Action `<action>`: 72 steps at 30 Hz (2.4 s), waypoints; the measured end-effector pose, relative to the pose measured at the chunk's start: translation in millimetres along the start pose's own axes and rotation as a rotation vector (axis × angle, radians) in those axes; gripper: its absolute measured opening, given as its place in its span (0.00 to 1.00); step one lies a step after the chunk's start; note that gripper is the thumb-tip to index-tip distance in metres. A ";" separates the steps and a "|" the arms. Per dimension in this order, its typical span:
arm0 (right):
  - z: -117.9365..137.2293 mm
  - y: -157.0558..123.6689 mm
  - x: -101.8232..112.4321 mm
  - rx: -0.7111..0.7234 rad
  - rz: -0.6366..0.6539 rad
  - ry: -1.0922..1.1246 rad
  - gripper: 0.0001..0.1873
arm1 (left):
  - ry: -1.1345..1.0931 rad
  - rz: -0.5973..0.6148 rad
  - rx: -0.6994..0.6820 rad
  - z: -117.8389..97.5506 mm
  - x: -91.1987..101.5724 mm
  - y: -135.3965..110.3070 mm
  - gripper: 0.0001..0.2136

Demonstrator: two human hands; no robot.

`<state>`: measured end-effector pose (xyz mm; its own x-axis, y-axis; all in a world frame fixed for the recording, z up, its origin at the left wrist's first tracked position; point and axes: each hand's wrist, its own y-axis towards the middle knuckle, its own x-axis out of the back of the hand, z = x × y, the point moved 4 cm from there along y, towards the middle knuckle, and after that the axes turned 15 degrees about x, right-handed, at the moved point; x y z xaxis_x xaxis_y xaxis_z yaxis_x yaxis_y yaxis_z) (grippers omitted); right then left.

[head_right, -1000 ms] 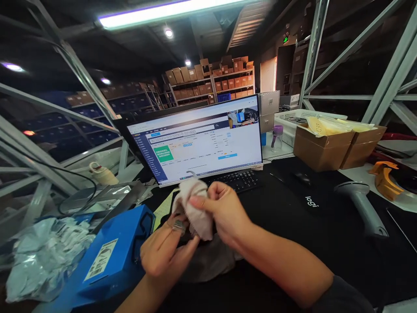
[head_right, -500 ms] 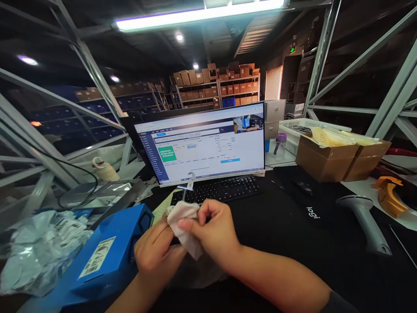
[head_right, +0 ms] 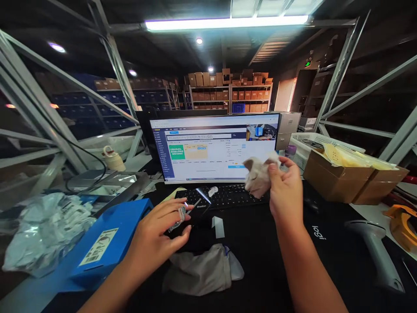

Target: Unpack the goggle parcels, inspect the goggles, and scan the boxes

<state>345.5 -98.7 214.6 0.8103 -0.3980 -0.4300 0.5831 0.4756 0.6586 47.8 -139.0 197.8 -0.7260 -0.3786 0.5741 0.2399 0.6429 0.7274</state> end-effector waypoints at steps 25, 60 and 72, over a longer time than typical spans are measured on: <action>26.9 -89.6 -55.0 -0.075 1.414 -0.259 0.15 | 0.137 0.341 -0.322 -15.1 -5.1 -9.6 0.05; 19.9 -94.1 -69.1 -0.157 1.456 0.077 0.22 | 0.151 0.404 -0.459 -26.8 -12.6 -10.8 0.07; -19.6 -36.4 -35.7 -0.483 0.973 0.266 0.24 | 0.056 0.325 -0.300 -17.5 -0.6 -2.0 0.07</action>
<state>296.4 -86.4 193.9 0.8864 0.4625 -0.0186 -0.3916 0.7709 0.5024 59.0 -151.7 202.5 -0.5476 -0.2298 0.8045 0.6324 0.5159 0.5778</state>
